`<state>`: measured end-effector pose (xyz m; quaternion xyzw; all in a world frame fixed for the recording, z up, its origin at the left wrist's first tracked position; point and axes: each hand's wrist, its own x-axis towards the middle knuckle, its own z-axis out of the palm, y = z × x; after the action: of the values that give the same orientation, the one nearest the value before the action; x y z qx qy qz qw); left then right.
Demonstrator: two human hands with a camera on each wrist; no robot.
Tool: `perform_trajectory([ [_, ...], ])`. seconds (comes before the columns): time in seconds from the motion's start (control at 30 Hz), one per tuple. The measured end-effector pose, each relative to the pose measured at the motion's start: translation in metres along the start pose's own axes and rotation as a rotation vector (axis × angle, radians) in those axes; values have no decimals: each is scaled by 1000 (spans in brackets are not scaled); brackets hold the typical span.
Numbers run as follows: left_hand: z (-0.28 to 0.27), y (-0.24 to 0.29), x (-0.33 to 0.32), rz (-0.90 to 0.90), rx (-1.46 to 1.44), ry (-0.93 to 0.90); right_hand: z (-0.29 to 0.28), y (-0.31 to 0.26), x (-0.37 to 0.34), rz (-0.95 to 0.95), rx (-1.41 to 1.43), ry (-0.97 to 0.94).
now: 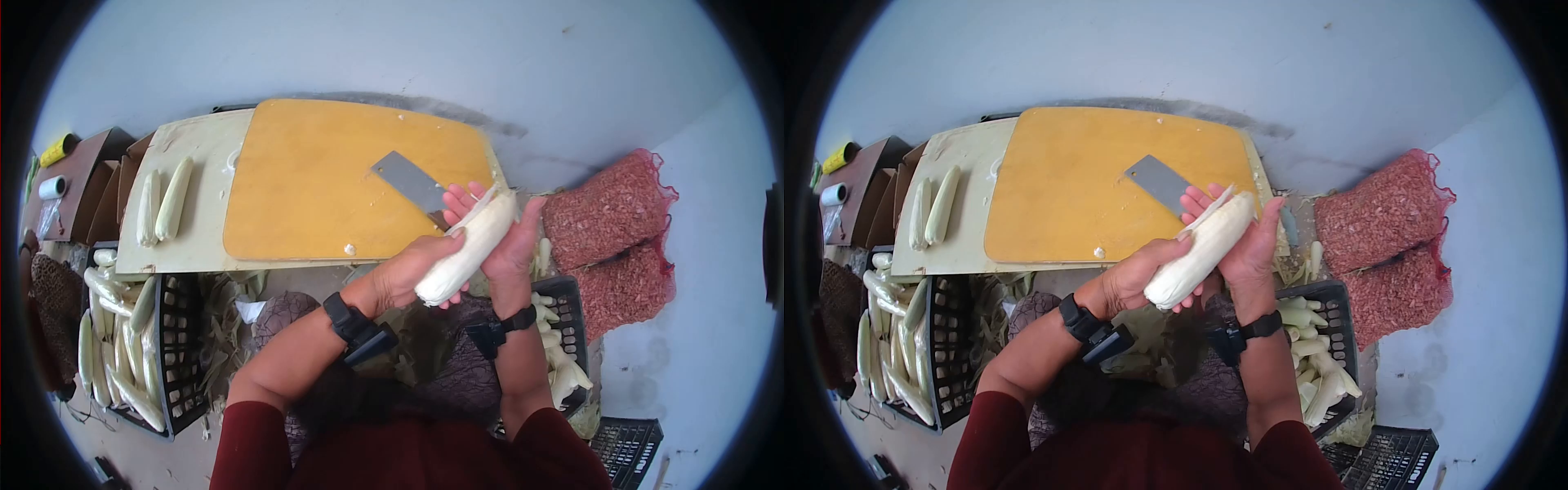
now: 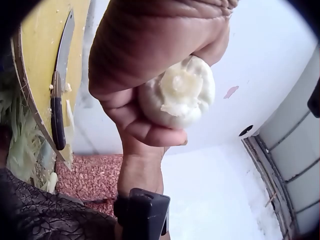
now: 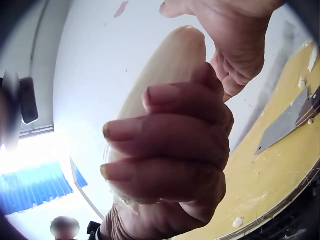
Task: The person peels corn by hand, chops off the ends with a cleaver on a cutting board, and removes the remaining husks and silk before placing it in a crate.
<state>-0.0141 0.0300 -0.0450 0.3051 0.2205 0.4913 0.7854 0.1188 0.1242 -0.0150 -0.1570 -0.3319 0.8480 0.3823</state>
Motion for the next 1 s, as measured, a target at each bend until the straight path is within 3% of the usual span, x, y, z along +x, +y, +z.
perform_trajectory([
  [0.17,-4,1,3,-12,-200,-17,4,6,11,7,-41,-83],
  [0.37,-9,3,0,36,-211,-129,15,5,24,24,-12,-112],
  [0.5,-9,4,-2,65,-189,-93,21,6,32,52,-26,-165],
  [0.67,-5,14,-8,132,-61,101,27,10,47,39,-108,-141],
  [0.8,-4,16,-11,224,-40,174,36,13,60,36,-161,-5],
  [0.83,-7,14,-9,322,25,214,39,14,64,26,-210,52],
  [0.87,-9,14,-8,421,92,257,41,16,68,35,-215,40],
  [1.0,-11,14,-10,472,229,446,35,27,76,37,-271,10],
])
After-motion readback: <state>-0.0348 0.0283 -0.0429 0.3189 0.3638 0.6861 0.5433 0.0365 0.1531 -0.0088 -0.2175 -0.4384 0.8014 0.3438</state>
